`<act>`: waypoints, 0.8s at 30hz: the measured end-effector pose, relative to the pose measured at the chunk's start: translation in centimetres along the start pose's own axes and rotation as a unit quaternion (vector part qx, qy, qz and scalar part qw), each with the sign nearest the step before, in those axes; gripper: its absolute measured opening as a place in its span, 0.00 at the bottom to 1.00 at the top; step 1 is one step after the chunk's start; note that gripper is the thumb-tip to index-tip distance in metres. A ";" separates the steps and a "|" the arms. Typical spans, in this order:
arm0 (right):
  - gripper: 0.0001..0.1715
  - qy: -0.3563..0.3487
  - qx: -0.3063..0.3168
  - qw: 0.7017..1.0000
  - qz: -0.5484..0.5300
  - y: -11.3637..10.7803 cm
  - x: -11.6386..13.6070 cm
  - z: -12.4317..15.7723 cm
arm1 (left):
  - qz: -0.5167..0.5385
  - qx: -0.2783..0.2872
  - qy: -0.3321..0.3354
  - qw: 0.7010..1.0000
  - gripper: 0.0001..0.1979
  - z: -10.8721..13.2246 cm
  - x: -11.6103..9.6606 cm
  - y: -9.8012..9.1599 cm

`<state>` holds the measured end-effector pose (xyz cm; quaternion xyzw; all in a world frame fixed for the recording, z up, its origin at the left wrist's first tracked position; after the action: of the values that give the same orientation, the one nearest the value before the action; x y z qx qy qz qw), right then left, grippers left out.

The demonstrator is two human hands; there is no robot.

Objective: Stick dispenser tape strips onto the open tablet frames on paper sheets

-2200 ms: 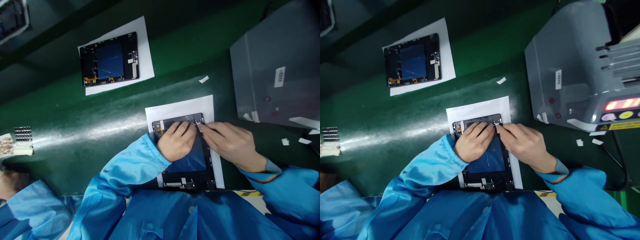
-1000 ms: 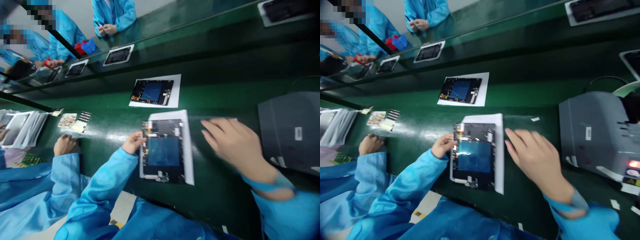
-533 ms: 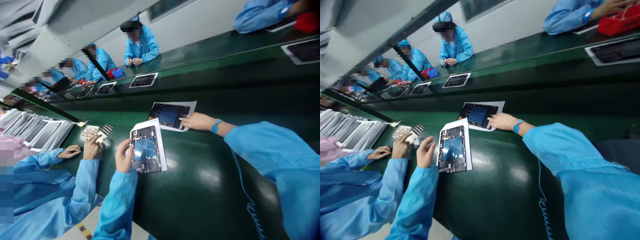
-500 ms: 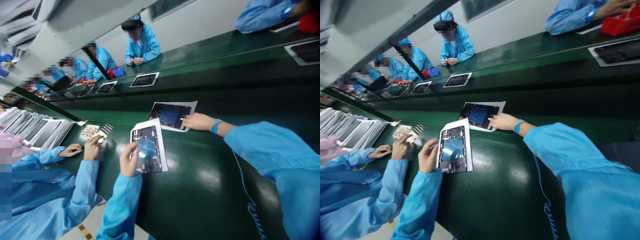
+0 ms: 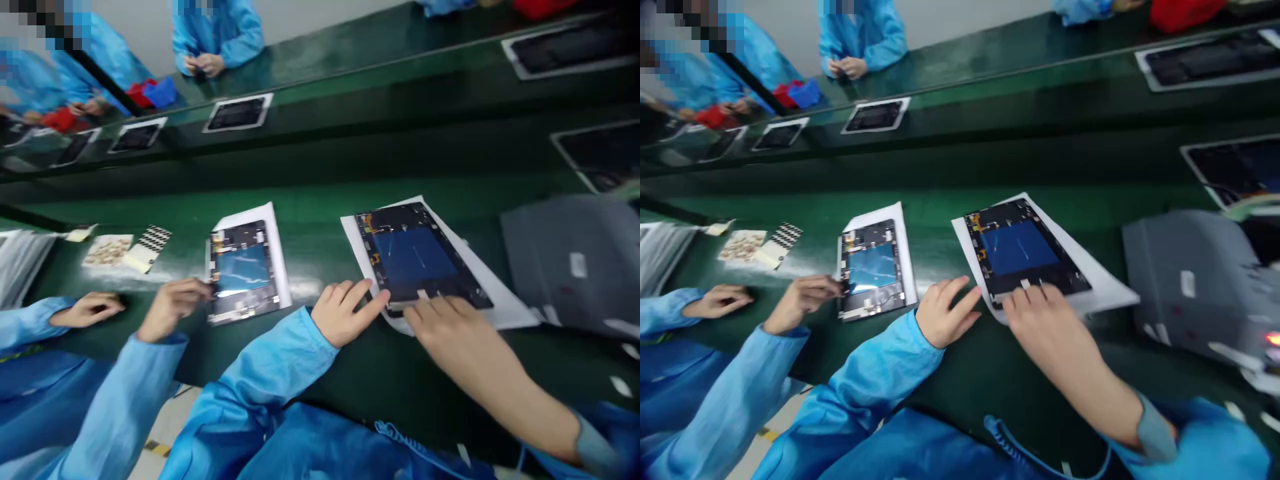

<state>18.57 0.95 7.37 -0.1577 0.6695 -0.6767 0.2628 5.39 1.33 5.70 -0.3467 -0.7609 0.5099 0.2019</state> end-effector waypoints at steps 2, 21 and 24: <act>0.10 0.028 0.048 0.998 -0.018 2.5 2.7 4.8 | 0.001 0.040 0.105 0.994 0.17 0.6 -3.4 1.6; 0.34 0.291 -0.214 0.933 0.003 4.4 -12.7 21.8 | 0.121 0.321 0.267 0.901 0.10 6.5 -9.6 1.7; 0.28 0.277 -0.224 0.934 0.027 4.3 -13.5 20.8 | 0.163 0.374 0.261 0.875 0.10 5.8 -9.4 1.9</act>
<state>41.93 -8.37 6.14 -0.0006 0.8541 -0.5183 0.0430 8.53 -8.86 2.10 -0.4846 -0.3664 0.6732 0.4216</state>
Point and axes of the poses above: each hand's wrist, its own z-axis away from the middle knuckle, its own y-axis out of the palm, x = y × z, the point moved 8 cm from there along -z, towards the middle knuckle, and after that the axes turned 14 degrees about x, right-handed, at the moved point
